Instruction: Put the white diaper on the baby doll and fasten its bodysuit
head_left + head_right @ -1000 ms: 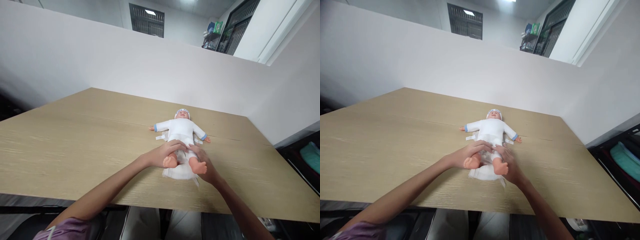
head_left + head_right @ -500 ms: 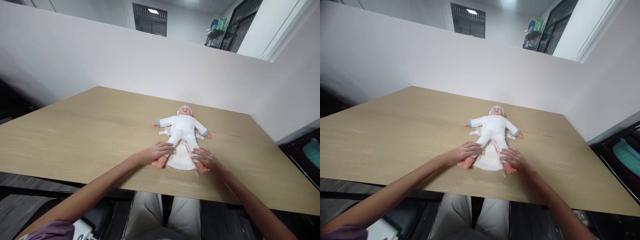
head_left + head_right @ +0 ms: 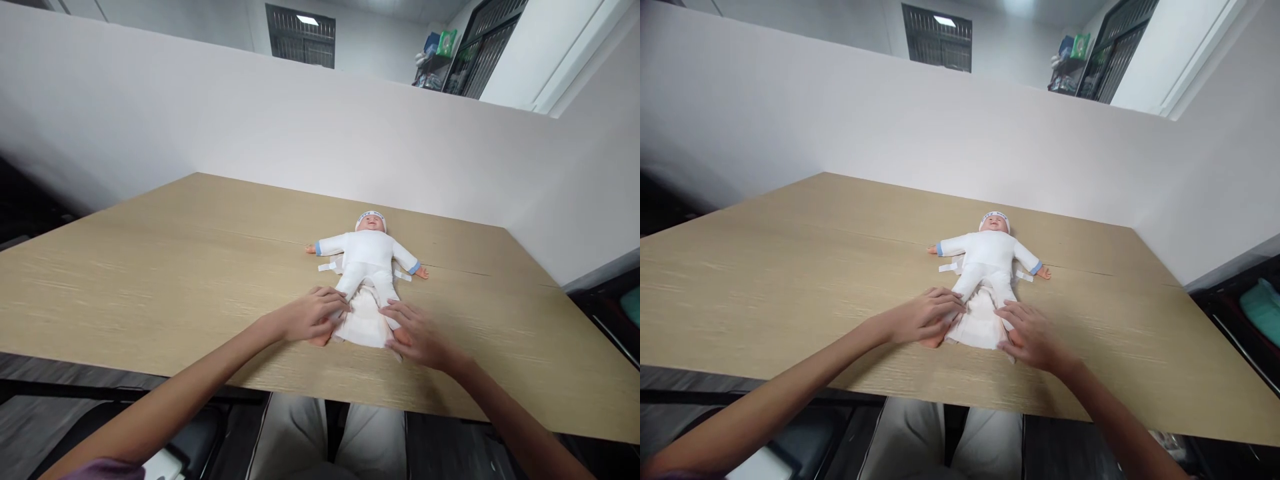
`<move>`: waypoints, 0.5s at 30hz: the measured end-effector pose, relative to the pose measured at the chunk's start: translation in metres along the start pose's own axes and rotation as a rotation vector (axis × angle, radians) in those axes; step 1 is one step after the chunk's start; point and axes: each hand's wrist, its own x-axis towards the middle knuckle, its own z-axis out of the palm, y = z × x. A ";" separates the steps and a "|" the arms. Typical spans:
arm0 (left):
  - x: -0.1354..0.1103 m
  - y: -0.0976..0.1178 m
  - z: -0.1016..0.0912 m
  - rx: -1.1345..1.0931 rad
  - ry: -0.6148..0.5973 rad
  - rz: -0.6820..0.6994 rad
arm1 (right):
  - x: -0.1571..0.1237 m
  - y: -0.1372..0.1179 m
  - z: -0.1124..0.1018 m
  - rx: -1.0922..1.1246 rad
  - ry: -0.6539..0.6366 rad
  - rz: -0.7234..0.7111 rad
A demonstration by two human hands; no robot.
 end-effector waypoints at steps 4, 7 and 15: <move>0.009 0.016 0.021 0.173 0.021 -0.108 | -0.005 -0.017 0.019 -0.092 0.062 0.032; 0.013 0.020 0.035 0.244 0.029 -0.184 | -0.005 -0.016 0.027 -0.077 0.104 0.074; 0.055 -0.020 -0.006 -0.333 0.310 -0.271 | 0.043 0.015 -0.004 0.342 0.347 0.250</move>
